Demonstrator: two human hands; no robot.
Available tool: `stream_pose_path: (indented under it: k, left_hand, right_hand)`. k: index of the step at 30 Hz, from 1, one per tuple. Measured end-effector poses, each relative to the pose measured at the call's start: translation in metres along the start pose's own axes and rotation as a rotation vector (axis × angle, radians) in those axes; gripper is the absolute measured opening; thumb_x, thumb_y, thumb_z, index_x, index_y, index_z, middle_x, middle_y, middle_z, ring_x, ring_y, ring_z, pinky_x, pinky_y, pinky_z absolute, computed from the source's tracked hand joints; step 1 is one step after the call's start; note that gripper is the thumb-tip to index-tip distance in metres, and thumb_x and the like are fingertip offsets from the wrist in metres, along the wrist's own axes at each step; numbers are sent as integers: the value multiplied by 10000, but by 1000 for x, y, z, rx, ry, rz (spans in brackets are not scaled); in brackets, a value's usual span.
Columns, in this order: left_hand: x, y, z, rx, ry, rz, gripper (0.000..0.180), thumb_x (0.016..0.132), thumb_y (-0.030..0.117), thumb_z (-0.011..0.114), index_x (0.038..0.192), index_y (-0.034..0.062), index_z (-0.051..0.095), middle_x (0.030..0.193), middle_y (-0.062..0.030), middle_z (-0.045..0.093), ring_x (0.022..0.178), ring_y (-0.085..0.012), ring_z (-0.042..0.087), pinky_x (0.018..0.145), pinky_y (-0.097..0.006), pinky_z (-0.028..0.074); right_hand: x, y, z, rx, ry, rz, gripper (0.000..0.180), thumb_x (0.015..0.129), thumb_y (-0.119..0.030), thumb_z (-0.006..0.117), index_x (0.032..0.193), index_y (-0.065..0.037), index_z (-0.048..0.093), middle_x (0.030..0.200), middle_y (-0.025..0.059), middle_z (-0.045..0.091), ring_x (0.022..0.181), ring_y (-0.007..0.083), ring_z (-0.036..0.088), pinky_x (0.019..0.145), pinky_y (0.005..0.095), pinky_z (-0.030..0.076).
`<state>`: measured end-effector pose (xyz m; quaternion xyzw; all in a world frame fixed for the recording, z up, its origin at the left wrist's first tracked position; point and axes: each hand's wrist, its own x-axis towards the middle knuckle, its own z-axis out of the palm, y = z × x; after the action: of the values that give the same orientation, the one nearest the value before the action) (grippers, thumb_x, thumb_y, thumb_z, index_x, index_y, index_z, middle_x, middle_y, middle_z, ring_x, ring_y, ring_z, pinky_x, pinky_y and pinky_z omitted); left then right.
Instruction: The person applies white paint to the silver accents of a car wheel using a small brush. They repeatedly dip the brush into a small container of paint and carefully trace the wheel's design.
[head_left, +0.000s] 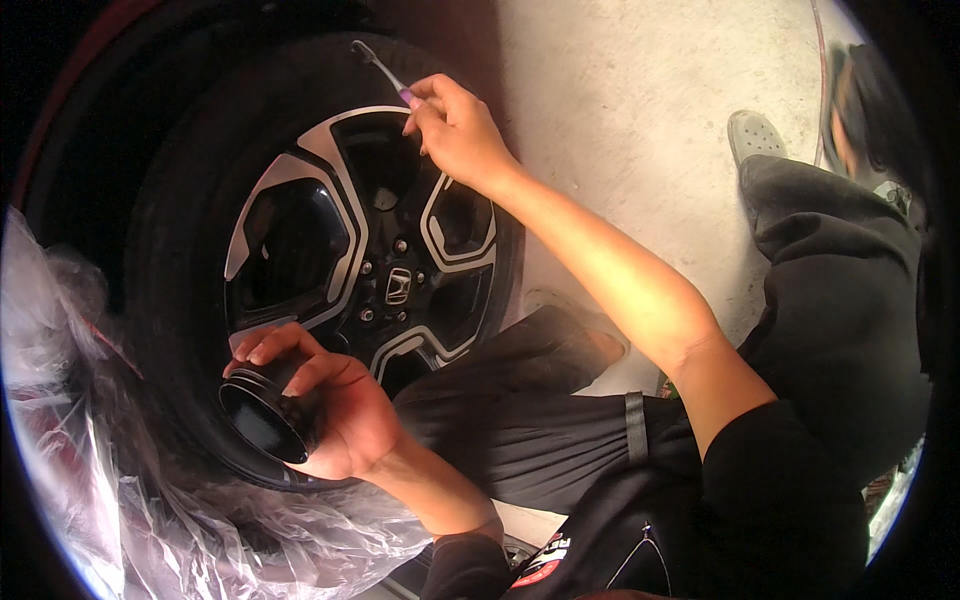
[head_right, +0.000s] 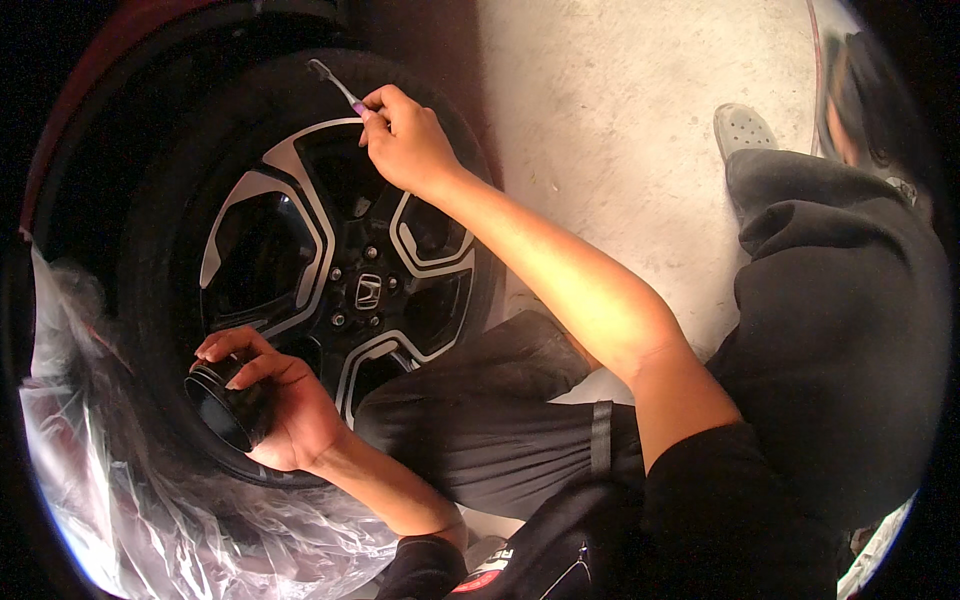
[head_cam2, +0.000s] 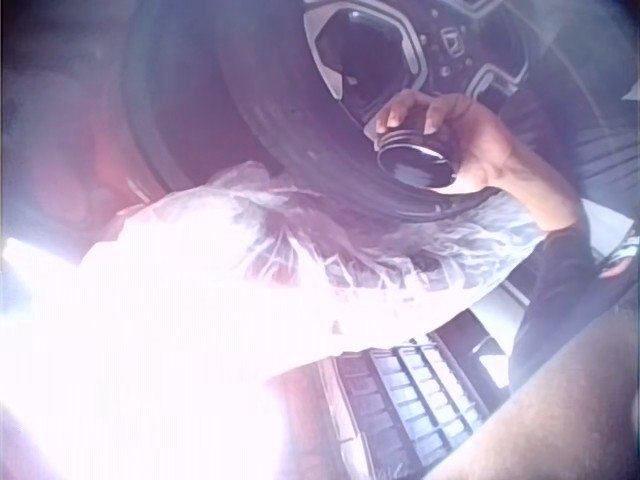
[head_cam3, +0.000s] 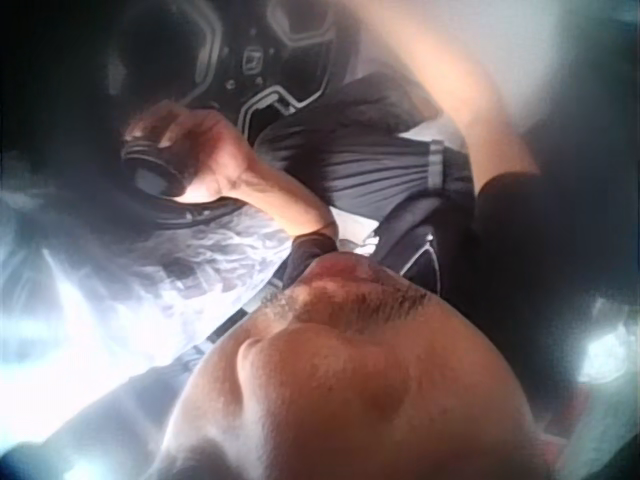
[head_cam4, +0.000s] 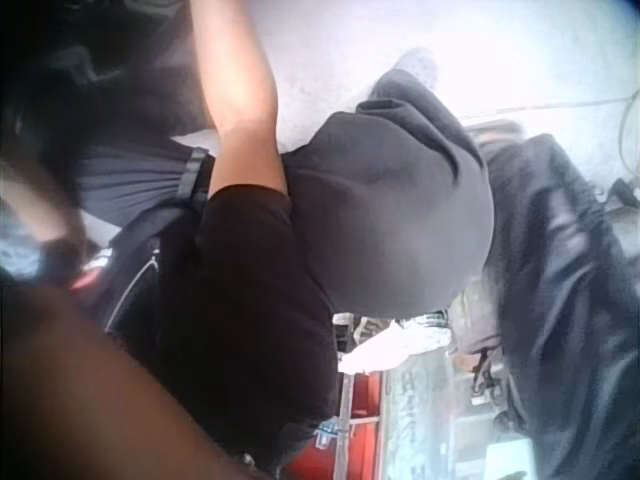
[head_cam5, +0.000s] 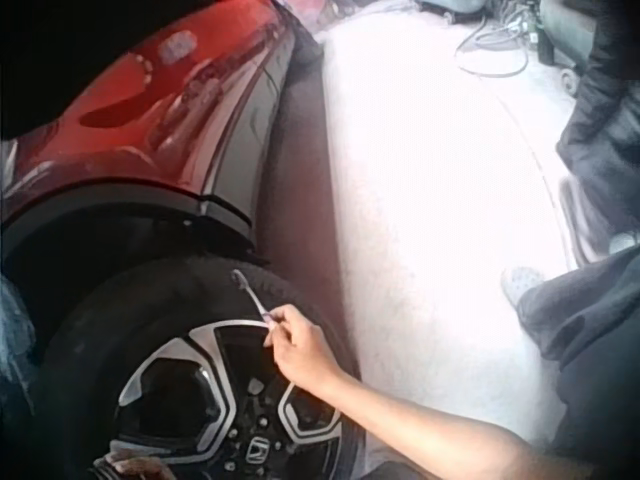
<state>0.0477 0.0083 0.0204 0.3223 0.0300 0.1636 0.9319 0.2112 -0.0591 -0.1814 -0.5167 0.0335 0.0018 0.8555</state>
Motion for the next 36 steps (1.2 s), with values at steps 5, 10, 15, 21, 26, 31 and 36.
stream_pose_path:
  k: [5,10,15,21,26,31,36]
  left_hand:
    - [0,-1,3,-46,-6,-23,367,818,102,740,1155,58,602,1205,-46,561,1128,-185,599,777,-321,628]
    - [-2,5,1,-50,-7,-25,355,823,118,739,1150,67,608,1190,-40,572,1126,-187,597,760,-314,627]
    - [-4,1,5,1,-21,-17,359,830,139,739,1160,83,609,1200,-39,575,1124,-180,595,759,-313,613]
    - [-2,-6,0,36,-48,-60,378,835,144,732,1186,100,599,1217,-43,572,1149,-173,573,793,-308,590]
    - [0,-9,-4,47,-42,-64,400,838,141,721,1211,97,585,1232,-35,557,1150,-171,567,794,-312,589]
    - [0,-10,-3,60,-55,-69,375,848,120,703,1201,74,586,1232,-45,554,1149,-176,567,800,-317,591]
    - [-2,-12,3,39,-79,-64,300,870,79,670,1157,30,597,1212,-82,568,1146,-201,579,807,-340,602]
  right_hand:
    - [2,2,6,-22,34,62,225,1005,-146,536,1146,20,593,847,99,729,716,166,659,686,316,511]
    - [6,-10,10,-47,73,27,204,998,-139,556,1114,13,626,834,154,739,771,260,724,739,369,525]
    - [6,-8,6,-122,33,58,300,991,-146,543,1232,13,623,879,120,749,799,195,692,753,332,523]
    - [12,-16,11,-164,98,-100,270,950,-113,564,1174,-29,690,876,219,730,812,364,727,749,424,550]
    - [13,-20,17,-225,107,-110,272,939,-105,559,1168,-48,694,927,220,733,883,389,720,817,453,563]
    - [9,-12,10,-272,112,-98,273,935,-113,565,1173,-66,690,940,216,733,910,401,710,840,472,565]
    - [19,-4,11,-342,138,-156,270,954,-112,548,1183,-40,672,881,184,739,813,315,736,780,391,552]
